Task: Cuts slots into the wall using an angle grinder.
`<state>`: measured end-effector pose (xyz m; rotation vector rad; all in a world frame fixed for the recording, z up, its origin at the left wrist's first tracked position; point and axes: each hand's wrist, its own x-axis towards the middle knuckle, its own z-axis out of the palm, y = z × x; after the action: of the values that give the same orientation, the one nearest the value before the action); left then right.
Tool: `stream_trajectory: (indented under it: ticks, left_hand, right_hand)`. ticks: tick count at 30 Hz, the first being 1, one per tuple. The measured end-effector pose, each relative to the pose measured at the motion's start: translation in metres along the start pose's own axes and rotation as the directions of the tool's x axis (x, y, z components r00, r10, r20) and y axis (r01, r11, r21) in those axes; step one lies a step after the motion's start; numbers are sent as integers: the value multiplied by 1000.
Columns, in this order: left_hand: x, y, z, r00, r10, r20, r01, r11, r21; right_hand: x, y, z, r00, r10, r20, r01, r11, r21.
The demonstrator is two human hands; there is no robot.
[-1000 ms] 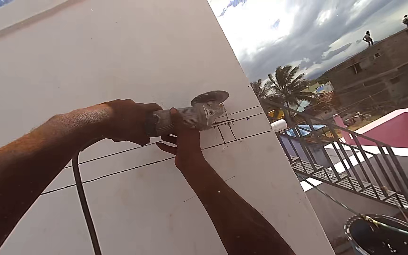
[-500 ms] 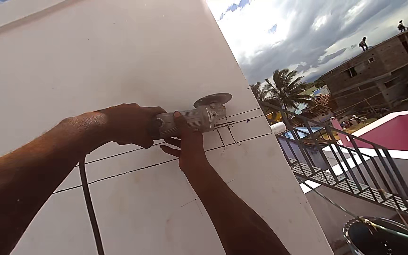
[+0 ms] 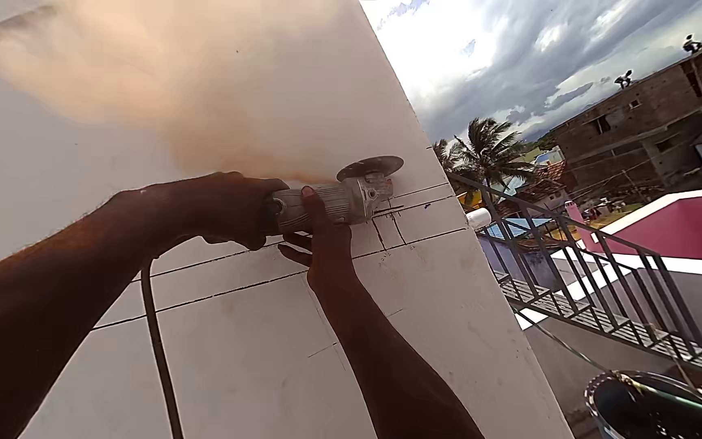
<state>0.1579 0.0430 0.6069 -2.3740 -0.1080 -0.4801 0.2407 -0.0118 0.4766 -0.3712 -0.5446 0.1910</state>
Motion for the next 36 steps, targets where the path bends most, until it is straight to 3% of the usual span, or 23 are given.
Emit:
stream_trajectory:
  ticks: [36]
  left_hand:
    - [18,-6,22,1000,10,-19,-11,998,-66]
  right_hand:
    - [16,9,-5,997,-15,-72,10,997,-73]
